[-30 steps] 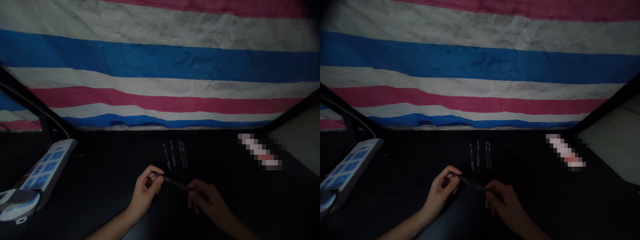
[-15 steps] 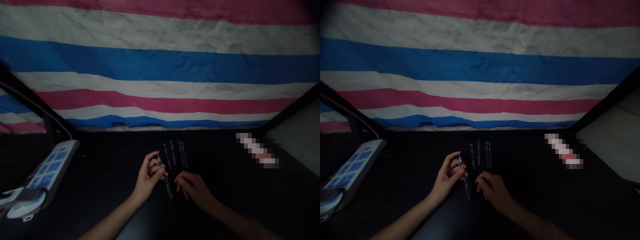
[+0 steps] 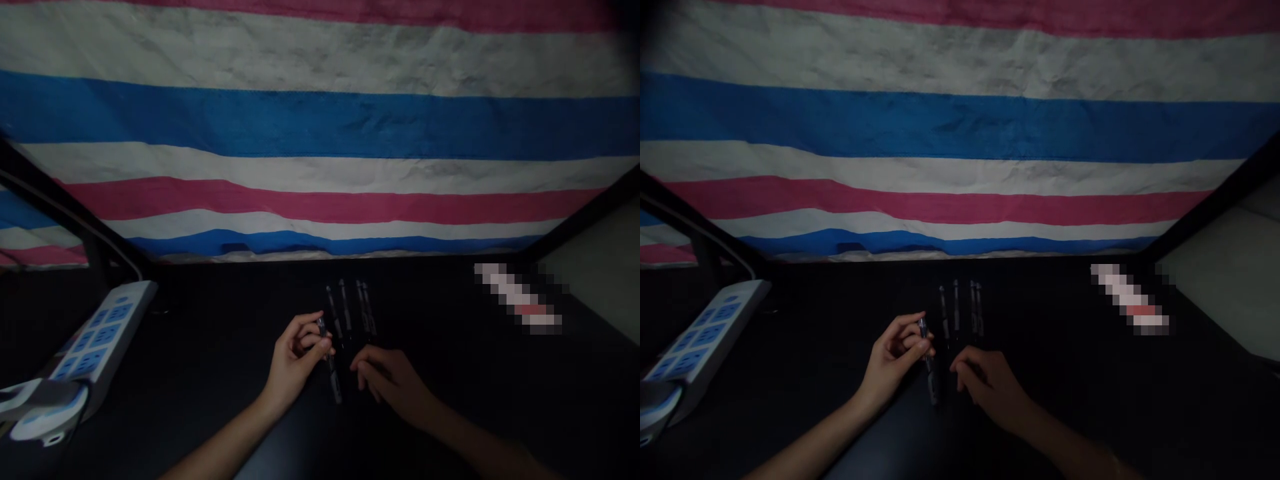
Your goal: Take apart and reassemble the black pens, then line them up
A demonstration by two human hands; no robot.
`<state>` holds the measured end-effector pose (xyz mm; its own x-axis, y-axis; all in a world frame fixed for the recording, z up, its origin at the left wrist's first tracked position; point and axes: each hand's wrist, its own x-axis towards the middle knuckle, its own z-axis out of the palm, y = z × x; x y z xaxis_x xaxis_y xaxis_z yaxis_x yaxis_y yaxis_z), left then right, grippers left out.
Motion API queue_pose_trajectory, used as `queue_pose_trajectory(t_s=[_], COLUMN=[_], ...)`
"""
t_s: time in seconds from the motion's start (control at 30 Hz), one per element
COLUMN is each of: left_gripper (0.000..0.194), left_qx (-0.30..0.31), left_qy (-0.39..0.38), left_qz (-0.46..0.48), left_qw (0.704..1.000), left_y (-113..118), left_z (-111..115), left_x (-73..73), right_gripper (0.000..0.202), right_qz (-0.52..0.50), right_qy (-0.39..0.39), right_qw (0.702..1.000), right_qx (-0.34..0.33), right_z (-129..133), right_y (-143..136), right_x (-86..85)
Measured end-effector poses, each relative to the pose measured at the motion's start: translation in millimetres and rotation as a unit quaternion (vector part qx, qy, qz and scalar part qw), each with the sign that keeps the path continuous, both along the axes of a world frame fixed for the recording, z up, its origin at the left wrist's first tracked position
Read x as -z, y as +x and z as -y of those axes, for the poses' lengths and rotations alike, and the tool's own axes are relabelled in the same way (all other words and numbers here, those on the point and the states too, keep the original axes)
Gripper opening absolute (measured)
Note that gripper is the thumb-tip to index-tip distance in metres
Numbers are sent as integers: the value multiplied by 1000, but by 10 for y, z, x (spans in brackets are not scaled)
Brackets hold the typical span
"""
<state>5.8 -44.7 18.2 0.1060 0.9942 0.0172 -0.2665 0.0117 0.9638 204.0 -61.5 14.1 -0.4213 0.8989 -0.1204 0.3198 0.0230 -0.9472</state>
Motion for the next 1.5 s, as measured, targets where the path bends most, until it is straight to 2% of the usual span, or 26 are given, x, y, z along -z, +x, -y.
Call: queue_pose_trajectory(t_s=[0.13,0.3,0.53,0.67,0.87,1.0,1.1,1.17,1.23,1.3,1.37,1.43,1.5], left_gripper=[51,39,39,44,41,48,48,47,45,42,39,37,35], left_qx=[-12,-22,-28,-48,-61,-67,-69,-65,-43,-49,-67,-75,-72], left_qy=[-11,-29,-34,-34,-7,22,58,54,56,67,73,72,67], left_qz=[8,19,16,11,-4,-43,-119,-173,-225,-273,-287,-291,-291], left_qw=[1000,999,999,998,998,997,989,981,972,958,953,951,952], left_y=[-2,-10,-15,-19,-26,-31,-43,-46,-37,-16,10,28,29], left_z=[3,-7,-17,-52,-186,-364,-534,-653,-769,-871,-943,-967,-930], left_x=[-8,1,-26,-87,-253,-317,-273,-206,-128,-57,-7,19,23], right_gripper=[23,23,20,18,17,14,14,17,22,25,23,20,20], right_qz=[-3,-6,11,12,-4,47,108,147,204,292,384,410,420], right_qy=[-2,-10,6,15,7,66,146,214,306,420,520,547,559], right_qw=[1000,1000,1000,1000,1000,997,983,966,930,858,762,728,714], right_qx=[1,4,7,9,12,19,11,1,-17,-41,-50,-45,-45], right_z=[-2,2,16,16,37,59,56,28,-31,-117,-211,-290,-338], right_y=[0,1,-5,-12,-20,-15,0,7,1,-22,-59,-97,-127], right_x=[-19,-32,-53,-55,-21,-7,-36,-63,-82,-85,-76,-62,-49])
